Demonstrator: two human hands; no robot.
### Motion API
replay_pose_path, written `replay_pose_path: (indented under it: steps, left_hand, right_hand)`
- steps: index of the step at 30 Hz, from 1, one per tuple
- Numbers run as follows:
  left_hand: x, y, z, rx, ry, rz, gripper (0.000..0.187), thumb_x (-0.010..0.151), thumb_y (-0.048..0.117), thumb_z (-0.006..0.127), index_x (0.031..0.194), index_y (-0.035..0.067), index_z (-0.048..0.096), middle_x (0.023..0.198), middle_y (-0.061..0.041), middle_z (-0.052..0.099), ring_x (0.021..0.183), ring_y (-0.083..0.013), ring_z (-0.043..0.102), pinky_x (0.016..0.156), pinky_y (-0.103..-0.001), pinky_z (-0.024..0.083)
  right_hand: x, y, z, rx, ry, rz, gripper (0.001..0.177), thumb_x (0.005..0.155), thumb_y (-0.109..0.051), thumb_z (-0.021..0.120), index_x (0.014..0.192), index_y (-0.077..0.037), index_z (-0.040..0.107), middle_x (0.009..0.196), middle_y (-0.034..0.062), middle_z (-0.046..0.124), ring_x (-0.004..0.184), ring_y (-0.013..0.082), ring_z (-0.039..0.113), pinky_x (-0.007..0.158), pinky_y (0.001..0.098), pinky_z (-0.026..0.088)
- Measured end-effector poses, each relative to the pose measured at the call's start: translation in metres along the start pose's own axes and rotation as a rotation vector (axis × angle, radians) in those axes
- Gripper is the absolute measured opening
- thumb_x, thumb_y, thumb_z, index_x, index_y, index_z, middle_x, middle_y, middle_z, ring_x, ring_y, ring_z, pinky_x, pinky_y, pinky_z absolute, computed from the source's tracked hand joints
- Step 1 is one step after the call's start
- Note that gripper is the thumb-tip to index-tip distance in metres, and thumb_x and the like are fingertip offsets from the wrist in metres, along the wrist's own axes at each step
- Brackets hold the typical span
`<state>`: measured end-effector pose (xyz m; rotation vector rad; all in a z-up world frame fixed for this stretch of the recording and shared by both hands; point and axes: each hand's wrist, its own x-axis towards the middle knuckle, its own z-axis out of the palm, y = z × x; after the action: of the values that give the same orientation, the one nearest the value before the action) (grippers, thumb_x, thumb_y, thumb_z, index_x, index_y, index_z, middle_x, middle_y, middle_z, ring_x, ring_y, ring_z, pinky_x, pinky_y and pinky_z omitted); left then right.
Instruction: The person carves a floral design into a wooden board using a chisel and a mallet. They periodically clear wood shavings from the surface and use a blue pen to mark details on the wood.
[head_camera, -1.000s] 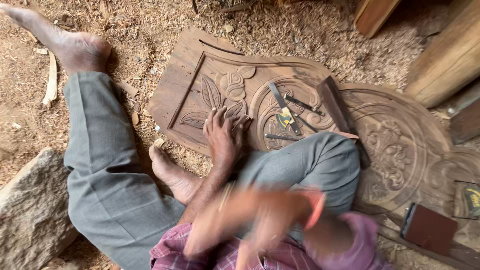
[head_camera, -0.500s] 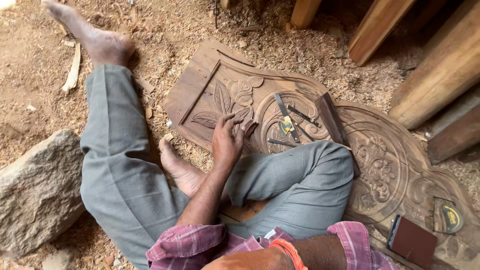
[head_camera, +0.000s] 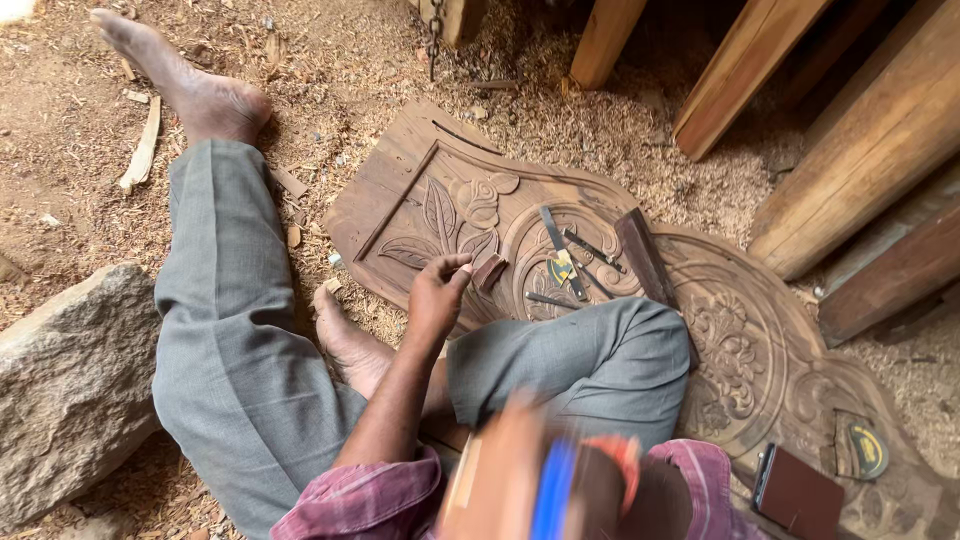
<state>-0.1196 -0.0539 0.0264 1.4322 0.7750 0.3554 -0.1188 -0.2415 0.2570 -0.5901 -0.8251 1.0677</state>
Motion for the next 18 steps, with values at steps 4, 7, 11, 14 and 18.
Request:
replay_pose_path:
  steps: [4,7,11,14,18]
  left_hand:
    - [-0.012,0.018,-0.014,-0.163,-0.034,-0.102,0.032,0.098,0.028,0.063,0.119,0.006,0.072,0.113,-0.003,0.077,0.106,-0.0127,0.07,0.09,-0.029,0.052]
    - [-0.026,0.025,-0.022,-0.29,-0.122,-0.171,0.04,0.102,0.038,0.055,0.119,0.006,0.072,0.108,0.0,0.075,0.101,-0.0091,0.068,0.083,-0.026,0.052]
    - [-0.029,0.001,-0.012,-0.436,-0.078,-0.12,0.038,0.101,0.035,0.062,0.119,0.004,0.074,0.097,0.0,0.072,0.085,-0.0082,0.062,0.075,-0.023,0.05]
    - [-0.022,-0.013,-0.011,-0.147,0.066,-0.123,0.043,0.107,0.036,0.067,0.102,-0.007,0.073,0.083,-0.006,0.065,0.075,-0.0118,0.056,0.066,-0.025,0.044]
    - [-0.009,0.004,-0.018,-0.442,0.259,-0.146,0.031,0.097,0.032,0.067,0.105,0.003,0.074,0.087,0.002,0.072,0.073,-0.0093,0.062,0.065,-0.023,0.048]
  right_hand:
    - [0.038,0.022,-0.095,0.007,0.478,-0.056,0.018,0.111,-0.021,0.063,0.112,-0.003,0.062,0.085,0.0015,0.073,0.072,0.0127,0.063,0.068,0.0289,0.048]
    - [0.046,0.079,-0.161,-0.638,0.694,0.465,0.018,0.095,-0.02,0.067,0.101,-0.003,0.072,0.079,0.0027,0.073,0.059,0.0087,0.057,0.049,0.0259,0.036]
    - [0.021,0.155,-0.185,-0.394,0.571,0.436,0.018,0.095,-0.015,0.064,0.112,-0.014,0.06,0.08,0.0003,0.068,0.062,0.0079,0.06,0.054,0.0232,0.046]
    - [0.018,0.171,-0.19,-0.499,0.511,0.303,0.014,0.1,-0.015,0.063,0.109,-0.008,0.057,0.085,0.0008,0.07,0.074,0.0099,0.065,0.065,0.0259,0.052]
    - [0.02,0.154,-0.181,-1.106,0.56,0.523,0.018,0.1,-0.022,0.067,0.104,-0.007,0.058,0.071,0.0062,0.069,0.061,0.0157,0.066,0.058,0.0298,0.05]
